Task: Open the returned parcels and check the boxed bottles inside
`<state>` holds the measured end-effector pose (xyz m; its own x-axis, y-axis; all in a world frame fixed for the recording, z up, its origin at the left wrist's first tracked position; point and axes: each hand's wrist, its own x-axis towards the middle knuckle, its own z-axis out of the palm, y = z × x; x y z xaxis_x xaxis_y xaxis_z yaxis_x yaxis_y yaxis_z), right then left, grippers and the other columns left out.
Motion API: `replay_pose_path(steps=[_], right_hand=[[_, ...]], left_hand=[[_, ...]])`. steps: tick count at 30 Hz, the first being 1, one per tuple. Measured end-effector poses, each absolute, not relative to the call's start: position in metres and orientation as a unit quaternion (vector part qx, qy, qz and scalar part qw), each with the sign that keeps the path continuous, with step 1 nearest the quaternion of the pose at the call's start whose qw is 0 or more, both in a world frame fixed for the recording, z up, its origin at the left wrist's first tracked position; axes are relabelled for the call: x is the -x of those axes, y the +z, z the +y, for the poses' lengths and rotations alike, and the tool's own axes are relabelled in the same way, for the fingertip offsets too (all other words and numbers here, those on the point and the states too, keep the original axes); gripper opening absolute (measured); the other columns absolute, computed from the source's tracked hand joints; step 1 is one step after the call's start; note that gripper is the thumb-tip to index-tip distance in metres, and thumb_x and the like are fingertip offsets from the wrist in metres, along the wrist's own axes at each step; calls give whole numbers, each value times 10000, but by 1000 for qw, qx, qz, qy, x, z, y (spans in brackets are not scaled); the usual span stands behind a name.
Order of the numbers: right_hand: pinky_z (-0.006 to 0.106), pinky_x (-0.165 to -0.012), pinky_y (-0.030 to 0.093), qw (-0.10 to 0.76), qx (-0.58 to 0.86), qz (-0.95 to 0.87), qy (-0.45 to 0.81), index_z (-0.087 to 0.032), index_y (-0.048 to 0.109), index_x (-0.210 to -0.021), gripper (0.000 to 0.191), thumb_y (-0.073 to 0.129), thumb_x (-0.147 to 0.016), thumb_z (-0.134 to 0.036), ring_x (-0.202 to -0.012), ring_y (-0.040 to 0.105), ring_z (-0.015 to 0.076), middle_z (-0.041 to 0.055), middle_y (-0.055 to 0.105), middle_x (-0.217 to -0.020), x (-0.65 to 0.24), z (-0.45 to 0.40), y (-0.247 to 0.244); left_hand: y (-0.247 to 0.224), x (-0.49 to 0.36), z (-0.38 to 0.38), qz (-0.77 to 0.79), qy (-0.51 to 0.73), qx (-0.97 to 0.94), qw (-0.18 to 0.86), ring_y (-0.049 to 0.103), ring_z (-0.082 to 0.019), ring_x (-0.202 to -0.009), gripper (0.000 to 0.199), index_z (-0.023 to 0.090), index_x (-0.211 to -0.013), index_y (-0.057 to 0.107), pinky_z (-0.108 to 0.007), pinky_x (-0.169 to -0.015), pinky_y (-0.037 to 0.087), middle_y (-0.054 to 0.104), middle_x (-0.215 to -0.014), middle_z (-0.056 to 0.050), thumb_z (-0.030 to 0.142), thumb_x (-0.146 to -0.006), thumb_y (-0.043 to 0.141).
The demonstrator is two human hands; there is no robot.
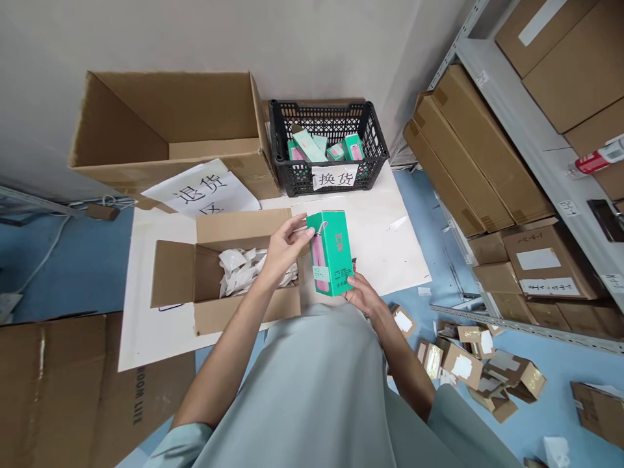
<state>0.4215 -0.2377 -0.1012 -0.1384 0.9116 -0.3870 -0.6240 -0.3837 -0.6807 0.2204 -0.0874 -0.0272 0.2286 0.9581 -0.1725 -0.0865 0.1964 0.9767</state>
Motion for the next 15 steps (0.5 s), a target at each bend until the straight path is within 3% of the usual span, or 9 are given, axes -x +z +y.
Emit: replay_pose_path(steps=[6, 10, 15], right_hand=[[391, -1052, 645, 532, 448, -268, 667, -249, 773, -1279, 615, 993, -760, -494, -1172, 778, 241, 85, 805, -1316, -414, -233, -98], [394, -1097, 624, 539, 566, -320, 535, -248, 669, -1456, 852, 1016, -699, -432, -1210, 762, 236, 112, 704, -1472, -413, -231, -113], [452, -1094, 640, 466, 651, -452, 392, -243, 561, -1569, 850, 896, -811, -430, -1359, 681, 310, 146, 662, -1520, -422, -234, -128]], left_hand=[[-14, -219, -83, 460, 427, -474, 618, 700, -322, -1324, 681, 207, -1332, 772, -427, -1123, 595, 754, -1423, -133, 655, -836, 903], [-5, -216, -80, 473, 372, -545, 584, 713, -352, -1302, 766, 179, -1316, 778, -455, -1132, 591, 745, -1459, -157, 725, -792, 898], [-3, -219, -85, 488, 312, -634, 513, 718, -358, -1323, 754, 187, -1360, 749, -472, -1145, 584, 740, -1479, -158, 719, -832, 830]])
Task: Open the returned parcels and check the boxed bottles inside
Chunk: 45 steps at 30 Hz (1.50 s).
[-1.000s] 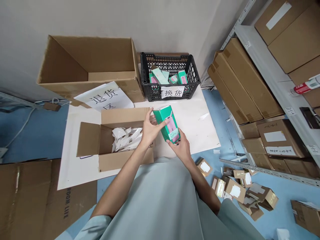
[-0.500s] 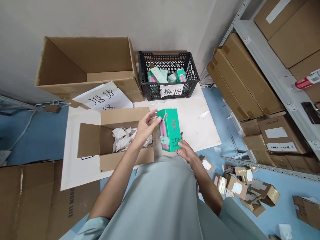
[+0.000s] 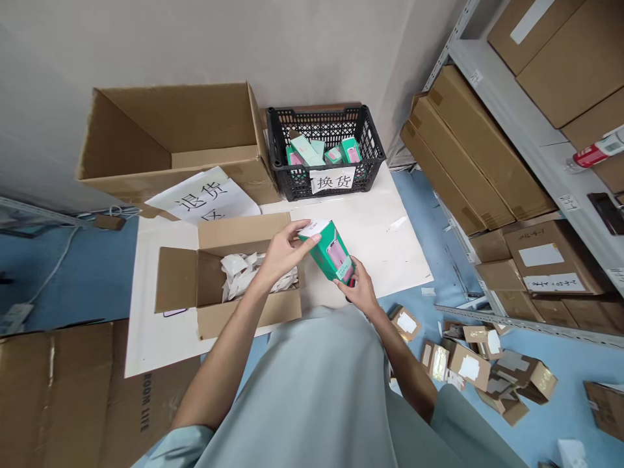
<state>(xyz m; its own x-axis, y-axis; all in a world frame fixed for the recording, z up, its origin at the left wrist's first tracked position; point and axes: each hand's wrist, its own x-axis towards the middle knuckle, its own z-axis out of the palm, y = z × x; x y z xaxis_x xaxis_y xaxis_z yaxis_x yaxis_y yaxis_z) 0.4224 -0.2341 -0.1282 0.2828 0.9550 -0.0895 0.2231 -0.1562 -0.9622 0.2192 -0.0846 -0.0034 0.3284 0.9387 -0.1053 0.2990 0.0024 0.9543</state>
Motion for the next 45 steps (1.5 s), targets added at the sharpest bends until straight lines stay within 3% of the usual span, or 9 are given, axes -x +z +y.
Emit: replay_pose_path(steps=[9, 12, 17, 22, 26, 31, 35, 42, 45], right_hand=[[471, -1153, 601, 412, 673, -530, 311, -228, 541, -1576, 758, 818, -883, -362, -1373, 673, 325, 163, 650, -1516, -430, -241, -131], [469, -1108, 627, 418, 669, -507, 347, -233, 549, -1549, 761, 819, -849, -363, -1331, 694, 320, 156, 654, -1509, -433, -244, -142], [497, -1054, 663, 451, 638, -438, 444, -253, 546, -1504, 789, 848, -791, -401, -1185, 762, 304, 146, 687, -1441, -438, -253, -150], [490, -1051, 668, 457, 604, -420, 499, -276, 529, -1478, 808, 893, -768, -404, -1179, 779, 297, 127, 717, -1394, -437, -255, -146], [490, -1063, 659, 463, 589, -415, 516, -279, 518, -1468, 811, 896, -760, -395, -1201, 774, 296, 133, 700, -1424, -435, -249, -148], [502, -1075, 650, 454, 589, -428, 514, -306, 559, -1471, 812, 916, -750, -418, -1231, 753, 304, 128, 679, -1458, -434, -241, -152], [490, -1051, 660, 448, 583, -424, 529, -312, 550, -1480, 838, 920, -736, -419, -1200, 761, 294, 130, 656, -1500, -432, -235, -153], [477, -1070, 642, 410, 577, -456, 539, -292, 537, -1488, 836, 911, -750, -412, -1202, 754, 281, 121, 695, -1427, -432, -227, -148], [469, -1070, 641, 395, 568, -472, 547, -271, 545, -1492, 834, 912, -755, -401, -1190, 761, 273, 119, 714, -1404, -435, -225, -143]], left_hand=[[-1, -221, -88, 551, 239, -698, 390, 791, -353, -1206, 655, 209, -1422, 722, -464, -1100, 584, 839, -1265, -125, 587, -889, 770], [-6, -216, -86, 544, 250, -683, 417, 784, -358, -1193, 645, 193, -1400, 739, -453, -1047, 606, 836, -1265, -130, 638, -934, 705], [-29, -200, -76, 524, 310, -594, 526, 762, -332, -1145, 653, 191, -1405, 731, -438, -866, 661, 734, -1464, -131, 683, -1011, 559], [-37, -187, -81, 487, 334, -735, 333, 637, -327, -1356, 419, 242, -1360, 761, -526, -1177, 506, 730, -1411, -125, 323, -961, 664], [-22, -186, -99, 392, 298, -831, 257, 660, -278, -1165, 384, 262, -1175, 822, -484, -1084, 519, 778, -1233, -80, 128, -948, 543], [-5, -184, -108, 389, 319, -821, 270, 695, -259, -1046, 198, 235, -974, 761, -445, -1000, 547, 804, -1093, -69, 205, -998, 566], [-2, -179, -107, 415, 307, -797, 313, 754, -253, -1048, 280, 243, -804, 674, -453, -1034, 563, 855, -1090, -64, 295, -1048, 547], [-5, -173, -107, 435, 251, -793, 345, 743, -297, -1248, 211, 246, -640, 557, -504, -1101, 556, 818, -1359, -71, 231, -844, 605], [-1, -170, -108, 443, 250, -771, 384, 740, -305, -1267, 120, 249, -694, 593, -496, -1098, 559, 800, -1387, -88, 256, -809, 625]])
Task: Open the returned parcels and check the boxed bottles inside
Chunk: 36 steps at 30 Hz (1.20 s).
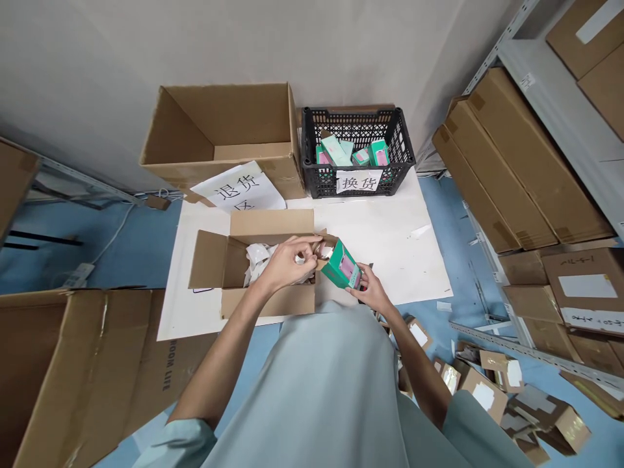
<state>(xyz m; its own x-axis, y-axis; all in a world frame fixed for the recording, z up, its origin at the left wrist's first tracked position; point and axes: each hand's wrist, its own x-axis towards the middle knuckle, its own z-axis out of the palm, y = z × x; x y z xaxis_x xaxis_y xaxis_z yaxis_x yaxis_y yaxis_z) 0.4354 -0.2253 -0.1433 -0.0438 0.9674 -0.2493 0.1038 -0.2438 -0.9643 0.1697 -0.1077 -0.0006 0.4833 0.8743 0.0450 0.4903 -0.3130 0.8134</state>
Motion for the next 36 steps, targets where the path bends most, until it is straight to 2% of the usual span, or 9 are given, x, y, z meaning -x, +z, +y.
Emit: replay_pose_path(steps=[2, 7, 10, 13, 17, 22, 28, 31, 36], right_hand=[[461, -1059, 647, 385, 564, -480, 551, -258, 555, -1493, 830, 913, -756, -392, -1177, 766, 267, 118, 717, -1401, -438, -224, -140], [440, -1023, 662, 365, 547, -503, 561, -260, 588, -1487, 809, 917, -756, -370, -1153, 773, 257, 103, 732, -1372, -444, -222, -136], [431, -1007, 666, 353, 546, -520, 554, -256, 610, -1475, 782, 909, -758, -348, -1147, 773, 258, 104, 739, -1352, -446, -221, -136], [435, -1017, 663, 343, 546, -527, 553, -271, 625, -1471, 757, 903, -771, -341, -1189, 762, 268, 104, 728, -1384, -445, -221, -136], [473, -1060, 647, 339, 557, -531, 542, -290, 609, -1505, 790, 909, -780, -384, -1221, 743, 270, 97, 700, -1442, -442, -220, -136], [457, -1051, 649, 356, 568, -504, 545, -280, 578, -1519, 817, 908, -782, -406, -1230, 742, 272, 115, 694, -1447, -444, -221, -141], [446, -997, 670, 380, 595, -468, 532, -259, 564, -1439, 779, 897, -756, -432, -1111, 789, 260, 101, 754, -1325, -457, -227, -159], [468, -990, 675, 378, 605, -476, 514, -264, 558, -1409, 757, 889, -751, -437, -1073, 802, 264, 88, 775, -1267, -462, -231, -171], [518, -961, 675, 353, 663, -471, 463, -253, 557, -1381, 765, 862, -708, -450, -1042, 798, 296, 105, 765, -1286, -475, -245, -201]], left_hand=[[6, -168, -107, 448, 243, -756, 410, 767, -294, -1181, 61, 251, -809, 657, -452, -1007, 593, 807, -1347, -91, 311, -823, 660], [19, -162, -97, 460, 145, -768, 420, 757, -248, -831, 307, 278, -1004, 739, -335, -728, 553, 833, -1004, -32, 541, -847, 765], [17, -159, -88, 448, 85, -788, 413, 715, -237, -678, 295, 296, -984, 745, -316, -639, 492, 794, -811, 8, 521, -797, 787], [10, -160, -81, 451, 78, -786, 415, 690, -232, -621, 266, 304, -933, 730, -314, -614, 480, 771, -748, 36, 440, -716, 804], [3, -165, -79, 456, 101, -768, 438, 724, -244, -705, 304, 280, -915, 703, -328, -664, 531, 779, -797, 23, 367, -647, 816], [-1, -162, -72, 460, 203, -709, 494, 771, -270, -946, 376, 249, -962, 669, -408, -907, 626, 803, -991, -41, 370, -661, 859], [4, -152, -47, 499, 356, -591, 525, 777, -286, -1089, 568, 217, -1082, 677, -494, -1094, 613, 802, -1151, -108, 391, -604, 929], [12, -151, -36, 509, 406, -574, 497, 767, -304, -1152, 557, 215, -1067, 692, -496, -1120, 606, 806, -1141, -110, 402, -597, 925], [29, -146, -25, 519, 451, -551, 472, 740, -322, -1227, 534, 216, -1045, 696, -447, -1043, 644, 803, -1152, -109, 435, -614, 922]])
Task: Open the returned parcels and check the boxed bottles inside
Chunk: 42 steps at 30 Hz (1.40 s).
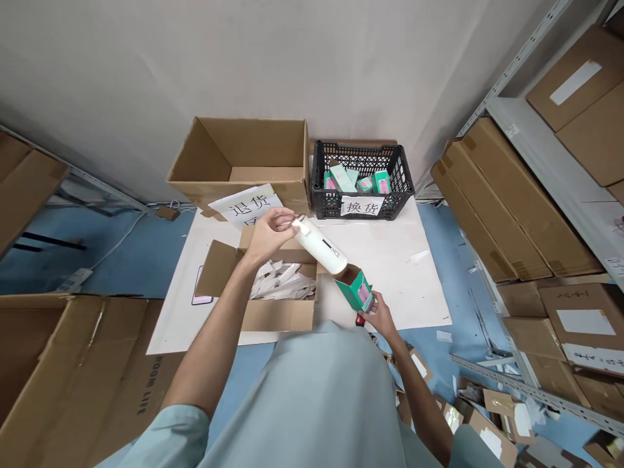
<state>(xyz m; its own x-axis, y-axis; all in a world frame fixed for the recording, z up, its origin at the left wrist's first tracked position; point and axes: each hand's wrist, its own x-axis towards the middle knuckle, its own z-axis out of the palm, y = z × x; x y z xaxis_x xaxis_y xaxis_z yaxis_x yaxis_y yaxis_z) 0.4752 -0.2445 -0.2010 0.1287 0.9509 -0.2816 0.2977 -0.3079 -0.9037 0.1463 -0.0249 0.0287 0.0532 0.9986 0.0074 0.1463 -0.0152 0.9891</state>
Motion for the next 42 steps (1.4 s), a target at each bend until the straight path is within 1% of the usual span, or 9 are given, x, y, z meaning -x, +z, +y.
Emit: replay_pose_path(steps=[7, 13, 16, 19, 23, 29, 32, 36, 42], right_hand=[[533, -1036, 626, 256, 773, -492, 308, -215, 617, -1392, 702, 812, -749, -420, -1241, 741, 388, 157, 735, -1342, -485, -262, -227], [381, -730, 640, 269, 788, -500, 239, -256, 688, -1374, 685, 879, -754, -475, -969, 796, 320, 125, 757, -1240, -487, -262, -216], [391, -719, 641, 324, 768, -507, 222, -242, 683, -1418, 624, 772, -873, -531, -899, 782, 288, 155, 743, -1337, -482, -251, -182], [436, -772, 661, 373, 715, -521, 279, -213, 616, -1523, 657, 670, -982, -582, -736, 728, 228, 189, 722, -1441, -464, -235, -130], [408, -756, 678, 428, 637, -528, 364, -294, 504, -1614, 850, 836, -882, -569, -785, 743, 210, 143, 680, -1543, -428, -219, -70], [462, -853, 701, 413, 684, -505, 326, -298, 577, -1532, 882, 929, -779, -591, -952, 779, 296, 123, 771, -1348, -392, -218, -53], [402, -727, 695, 459, 658, -471, 367, -278, 589, -1478, 840, 917, -775, -600, -877, 772, 263, 122, 776, -1295, -389, -219, -54], [277, -506, 571, 530, 528, -370, 551, -242, 620, -1259, 624, 873, -834, -621, -577, 682, 150, 47, 773, -995, -392, -217, -47], [224, -383, 354, 494, 324, -204, 781, -211, 643, -1186, 588, 760, -904, -714, -406, 478, 93, 54, 793, -875, -394, -221, -39]], left_hand=[[40, -146, -26, 515, 468, -523, 492, 760, -306, -1144, 538, 213, -1054, 704, -411, -935, 660, 810, -1096, -97, 415, -607, 925], [45, -148, -31, 505, 454, -531, 508, 776, -289, -1037, 541, 204, -1049, 712, -414, -875, 677, 814, -1061, -99, 448, -618, 930], [47, -152, -34, 508, 442, -532, 513, 778, -299, -1040, 536, 210, -1057, 721, -420, -869, 683, 822, -1058, -99, 446, -624, 931], [46, -161, -38, 500, 432, -536, 525, 782, -306, -1054, 549, 211, -1059, 721, -426, -882, 683, 828, -1051, -98, 448, -613, 937], [44, -178, -45, 491, 410, -536, 551, 794, -296, -1007, 563, 208, -1057, 712, -429, -850, 692, 830, -1011, -88, 477, -618, 941], [41, -191, -58, 497, 393, -523, 570, 797, -306, -1050, 604, 217, -1148, 693, -422, -828, 695, 836, -1088, -97, 525, -684, 926], [37, -191, -65, 479, 402, -536, 567, 770, -313, -1159, 647, 230, -1241, 692, -415, -895, 680, 824, -1185, -114, 591, -751, 910], [35, -187, -71, 429, 408, -579, 561, 690, -322, -1315, 620, 228, -1269, 737, -397, -989, 644, 750, -1406, -134, 698, -873, 818], [33, -181, -69, 377, 416, -546, 622, 679, -346, -1322, 701, 243, -1375, 778, -403, -1050, 589, 722, -1488, -143, 701, -852, 861]])
